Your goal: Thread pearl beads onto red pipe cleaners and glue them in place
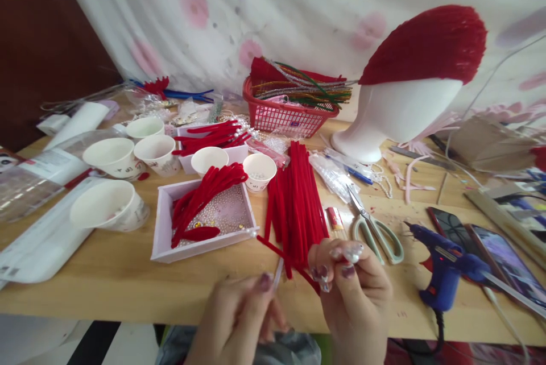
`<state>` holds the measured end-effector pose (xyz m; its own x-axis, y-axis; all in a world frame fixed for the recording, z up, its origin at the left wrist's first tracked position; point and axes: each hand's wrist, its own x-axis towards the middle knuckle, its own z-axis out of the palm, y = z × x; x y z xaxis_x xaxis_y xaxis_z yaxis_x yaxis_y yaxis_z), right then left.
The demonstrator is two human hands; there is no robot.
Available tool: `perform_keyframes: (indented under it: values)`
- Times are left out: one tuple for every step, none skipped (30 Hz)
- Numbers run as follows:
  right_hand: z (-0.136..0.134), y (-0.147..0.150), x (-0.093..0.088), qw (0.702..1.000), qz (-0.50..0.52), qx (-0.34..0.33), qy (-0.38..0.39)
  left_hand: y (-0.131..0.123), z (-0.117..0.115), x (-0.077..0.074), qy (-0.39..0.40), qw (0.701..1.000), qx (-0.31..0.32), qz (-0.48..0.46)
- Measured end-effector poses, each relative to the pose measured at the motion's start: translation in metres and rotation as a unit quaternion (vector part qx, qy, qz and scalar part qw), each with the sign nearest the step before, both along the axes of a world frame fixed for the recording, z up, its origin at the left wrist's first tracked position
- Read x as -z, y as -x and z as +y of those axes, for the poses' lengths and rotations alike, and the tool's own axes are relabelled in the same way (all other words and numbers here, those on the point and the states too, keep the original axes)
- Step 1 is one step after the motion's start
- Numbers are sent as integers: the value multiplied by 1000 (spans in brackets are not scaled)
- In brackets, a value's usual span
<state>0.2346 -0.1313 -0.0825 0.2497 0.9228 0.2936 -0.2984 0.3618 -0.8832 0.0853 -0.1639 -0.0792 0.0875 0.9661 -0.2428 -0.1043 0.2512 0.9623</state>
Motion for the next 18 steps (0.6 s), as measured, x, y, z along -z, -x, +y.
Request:
perform_keyframes:
  values:
    - [-1,-1,-2,1000,2,-3,-6,-5,2,6,42,999,17,-18]
    - [-3,-3,-4,1000,2,-7,-11,-12,5,11,84,994,27,-63]
    - [-5,-5,-5,1000,2,-11,-15,-18,9,13,101,989,19,-105]
    - [-7,-6,-6,1000,2,-16,-17,-23,14,14,103,984,4,-143]
    - [-10,-9,-7,1000,2,-21,-15,-28,18,13,95,980,-17,-177]
    - [-12,-11,-7,1000,2,-24,-10,-31,22,10,78,976,-45,-196]
    - [-15,-13,-6,1000,1,-27,-1,-33,25,6,62,974,-70,-205]
    - [-17,-14,-6,1000,0,-29,11,-34,27,1,48,973,-91,-208]
    - [-19,-15,-4,999,-1,-30,21,-35,28,-4,36,973,-106,-203]
    - [-20,-16,-3,999,-3,-31,32,-35,28,-8,23,974,-113,-196]
    - [-21,-16,-2,999,-4,-30,41,-34,28,-11,7,975,-117,-187]
    - [-22,-14,-1,998,-5,-28,51,-32,26,-13,-17,977,-117,-176]
    - [-22,-13,1,998,-9,-25,57,-31,25,-14,-52,978,-118,-161]
    - [-21,-10,2,998,-18,-22,57,-28,24,-14,-99,979,-115,-140]
    - [-21,-8,2,998,-32,-21,51,-26,23,-13,-151,976,-110,-114]
    - [-21,-5,3,998,-51,-23,43,-23,22,-12,-202,970,-104,-85]
    - [-21,-2,3,996,-74,-25,32,-20,21,-11,-247,963,-96,-56]
    - [-22,2,3,995,-96,-28,21,-18,21,-10,-280,956,-88,-28]
